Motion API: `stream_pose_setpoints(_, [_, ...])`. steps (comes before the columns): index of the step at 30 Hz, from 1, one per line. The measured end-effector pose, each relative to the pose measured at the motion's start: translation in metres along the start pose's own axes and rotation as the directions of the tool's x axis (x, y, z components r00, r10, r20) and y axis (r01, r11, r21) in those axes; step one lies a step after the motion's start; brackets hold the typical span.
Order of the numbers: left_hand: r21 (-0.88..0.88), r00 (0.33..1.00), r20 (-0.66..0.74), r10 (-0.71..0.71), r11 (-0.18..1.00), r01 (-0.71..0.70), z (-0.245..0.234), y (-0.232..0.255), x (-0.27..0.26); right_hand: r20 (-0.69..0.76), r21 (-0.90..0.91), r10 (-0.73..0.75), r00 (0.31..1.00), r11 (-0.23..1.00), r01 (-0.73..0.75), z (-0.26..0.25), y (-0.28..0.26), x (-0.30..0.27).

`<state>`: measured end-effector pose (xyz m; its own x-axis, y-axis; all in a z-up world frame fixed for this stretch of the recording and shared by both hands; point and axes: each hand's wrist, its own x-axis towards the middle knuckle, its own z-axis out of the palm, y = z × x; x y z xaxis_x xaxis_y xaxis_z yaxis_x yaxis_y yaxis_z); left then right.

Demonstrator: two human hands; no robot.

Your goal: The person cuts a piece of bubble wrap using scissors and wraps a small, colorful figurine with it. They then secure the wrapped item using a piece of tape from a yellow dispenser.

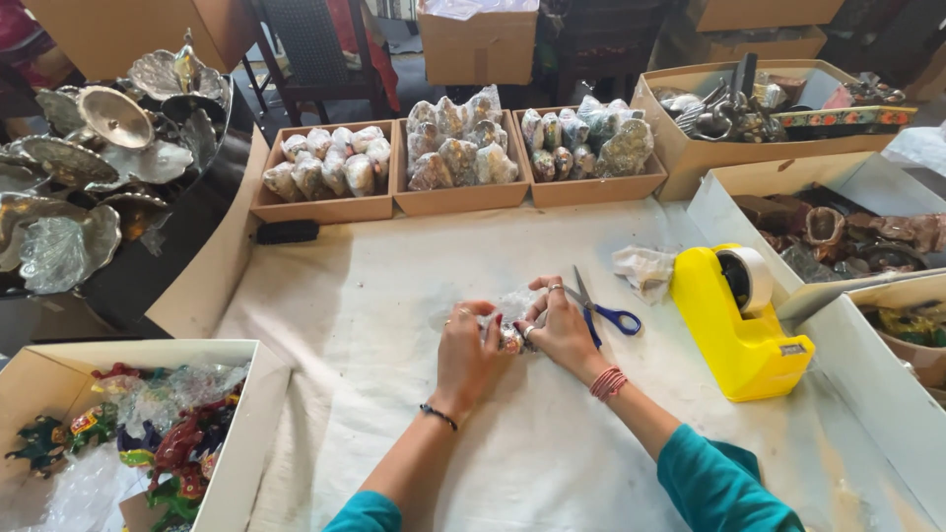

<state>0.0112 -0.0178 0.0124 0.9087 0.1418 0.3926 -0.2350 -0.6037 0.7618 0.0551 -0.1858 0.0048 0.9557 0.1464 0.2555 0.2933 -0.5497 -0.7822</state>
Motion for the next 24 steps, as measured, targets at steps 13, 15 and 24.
stream_pose_setpoints(13, [0.179,0.84,0.198,0.505,0.824,-0.537,0.005,-0.011,-0.023,-0.213,-0.06,-0.158,0.964,0.987,0.149,0.01,0.047,0.034])
stream_pose_setpoints(15, [0.232,0.834,0.158,0.529,0.801,-0.552,0.002,-0.004,-0.022,-0.144,-0.061,-0.15,0.978,0.988,0.142,0.008,0.047,0.046])
stream_pose_setpoints(24, [0.221,0.841,0.152,0.519,0.812,-0.541,0.006,-0.008,-0.022,-0.012,-0.059,-0.299,0.954,0.953,0.297,0.018,0.02,0.049])
